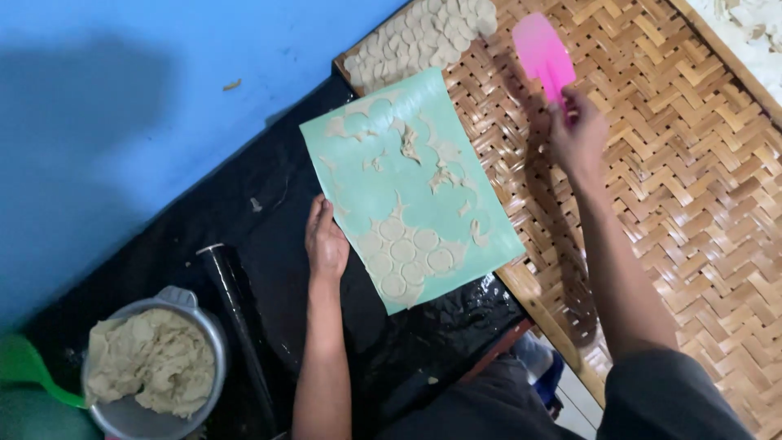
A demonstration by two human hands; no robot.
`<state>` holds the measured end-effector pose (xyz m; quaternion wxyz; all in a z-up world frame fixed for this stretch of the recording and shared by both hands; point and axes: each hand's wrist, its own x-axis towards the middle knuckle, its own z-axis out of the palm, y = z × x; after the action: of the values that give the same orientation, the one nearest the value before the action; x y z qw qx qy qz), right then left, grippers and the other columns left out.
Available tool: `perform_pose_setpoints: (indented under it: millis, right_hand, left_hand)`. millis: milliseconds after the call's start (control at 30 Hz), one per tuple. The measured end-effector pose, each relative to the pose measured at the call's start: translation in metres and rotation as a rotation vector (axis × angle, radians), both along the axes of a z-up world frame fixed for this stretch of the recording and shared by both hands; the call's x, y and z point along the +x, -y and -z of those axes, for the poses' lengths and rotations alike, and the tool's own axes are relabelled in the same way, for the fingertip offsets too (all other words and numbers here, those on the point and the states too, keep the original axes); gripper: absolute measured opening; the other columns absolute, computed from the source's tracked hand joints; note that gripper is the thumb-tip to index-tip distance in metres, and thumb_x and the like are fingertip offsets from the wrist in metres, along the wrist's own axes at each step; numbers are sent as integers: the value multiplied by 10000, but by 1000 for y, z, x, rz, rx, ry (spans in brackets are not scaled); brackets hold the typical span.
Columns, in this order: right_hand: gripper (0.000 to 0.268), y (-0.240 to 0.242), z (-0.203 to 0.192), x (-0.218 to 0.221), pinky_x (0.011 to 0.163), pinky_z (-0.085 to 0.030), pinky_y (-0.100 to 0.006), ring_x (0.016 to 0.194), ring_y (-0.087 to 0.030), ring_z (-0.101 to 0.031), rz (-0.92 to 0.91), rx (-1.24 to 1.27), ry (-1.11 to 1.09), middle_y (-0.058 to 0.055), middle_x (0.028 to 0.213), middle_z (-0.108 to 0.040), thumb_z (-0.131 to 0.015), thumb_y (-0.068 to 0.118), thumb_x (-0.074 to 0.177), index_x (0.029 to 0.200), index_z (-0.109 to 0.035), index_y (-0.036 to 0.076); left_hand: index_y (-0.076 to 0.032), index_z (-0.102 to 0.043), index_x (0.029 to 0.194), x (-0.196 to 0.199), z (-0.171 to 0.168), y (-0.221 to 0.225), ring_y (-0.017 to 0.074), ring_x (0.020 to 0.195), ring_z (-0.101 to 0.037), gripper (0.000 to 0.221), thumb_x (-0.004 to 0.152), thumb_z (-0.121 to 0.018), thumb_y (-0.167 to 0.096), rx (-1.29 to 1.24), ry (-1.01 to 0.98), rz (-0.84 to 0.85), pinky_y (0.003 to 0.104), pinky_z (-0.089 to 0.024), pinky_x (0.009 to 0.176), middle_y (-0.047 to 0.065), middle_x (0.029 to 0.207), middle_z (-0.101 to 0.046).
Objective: Transferring dough circles and scraping remaining dough from a template.
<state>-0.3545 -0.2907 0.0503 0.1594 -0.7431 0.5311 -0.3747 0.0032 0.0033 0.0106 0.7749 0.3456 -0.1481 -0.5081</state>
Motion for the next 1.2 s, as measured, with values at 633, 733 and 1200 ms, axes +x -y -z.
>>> perform_pose_setpoints:
  millis: [633, 733, 1200]
  right_hand:
    - [304, -256, -101, 16, 723, -568, -432, 826, -358, -727, -203, 268, -458, -158, 1019, -763, -733, 280, 924, 1135, -760, 63]
    - [307, -248, -95, 16, 730, -580, -415, 804, -324, -748, -220, 394, -448, -139, 996, -766, -713, 275, 920, 1151, -753, 77]
    - [302, -217, -76, 11, 658, -557, -374, 702, -210, -723, -376, 647, -367, -117, 805, -755, -730, 307, 908, 1118, -769, 94]
  left_hand:
    - [-17, -548, 1326, 0, 3, -2, 208, 1223, -601, 300, 1130, -446, -221, -7, 26, -52, 365, -475, 1065, 115, 1308, -625]
    - [-18, -554, 1320, 0, 8, -2, 205, 1222, -603, 291, 1131, -444, -210, -6, -3, -70, 361, -474, 1068, 112, 1305, -631]
    - [-29, -563, 1324, 1, 11, -2, 188, 1214, -602, 293, 1132, -444, -216, -28, -9, -47, 353, -468, 1069, 96, 1306, -639]
